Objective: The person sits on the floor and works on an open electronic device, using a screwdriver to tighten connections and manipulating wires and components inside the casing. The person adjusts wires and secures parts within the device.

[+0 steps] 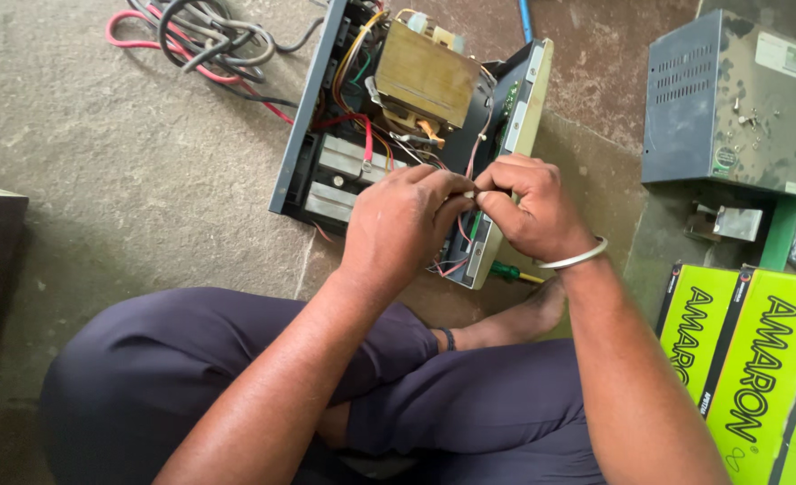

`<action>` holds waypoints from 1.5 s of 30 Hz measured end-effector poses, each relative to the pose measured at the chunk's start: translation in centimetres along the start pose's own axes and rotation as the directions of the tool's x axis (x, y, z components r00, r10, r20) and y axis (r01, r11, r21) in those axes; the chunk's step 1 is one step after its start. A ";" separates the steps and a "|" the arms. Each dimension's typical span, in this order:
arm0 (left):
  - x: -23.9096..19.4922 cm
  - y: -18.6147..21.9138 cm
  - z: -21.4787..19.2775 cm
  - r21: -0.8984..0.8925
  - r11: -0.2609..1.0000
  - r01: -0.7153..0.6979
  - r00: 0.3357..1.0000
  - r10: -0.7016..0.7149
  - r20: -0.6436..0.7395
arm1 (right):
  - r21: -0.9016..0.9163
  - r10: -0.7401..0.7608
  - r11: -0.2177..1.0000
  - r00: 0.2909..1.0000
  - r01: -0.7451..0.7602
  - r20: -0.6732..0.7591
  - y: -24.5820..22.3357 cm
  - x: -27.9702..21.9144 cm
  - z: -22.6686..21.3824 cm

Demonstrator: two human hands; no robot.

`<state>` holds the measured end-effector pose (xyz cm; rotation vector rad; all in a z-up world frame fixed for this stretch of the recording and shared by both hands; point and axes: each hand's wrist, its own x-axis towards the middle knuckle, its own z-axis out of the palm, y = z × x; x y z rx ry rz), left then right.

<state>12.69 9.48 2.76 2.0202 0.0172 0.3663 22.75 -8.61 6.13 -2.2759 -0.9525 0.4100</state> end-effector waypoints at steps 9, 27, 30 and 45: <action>1.1 -0.5 -1.2 0.033 0.999 0.000 1.000 0.000 0.016 | 0.070 0.069 0.995 0.997 -0.066 -0.044 1.8 -0.6 -0.4; 0.8 0.2 -5.9 -0.955 0.136 0.264 0.963 -0.090 0.253 | 0.606 0.353 0.796 0.826 -0.018 -0.439 5.1 -1.1 -3.3; 0.9 -0.9 -5.6 -0.968 -0.084 0.235 0.958 -0.145 0.245 | 0.696 0.395 0.718 0.834 -0.020 -0.384 5.4 -1.0 -2.9; 0.0 -0.7 -5.6 -0.959 -0.058 0.278 0.961 0.017 0.278 | 0.610 0.470 0.758 0.842 -0.232 -0.264 5.1 -1.1 -3.4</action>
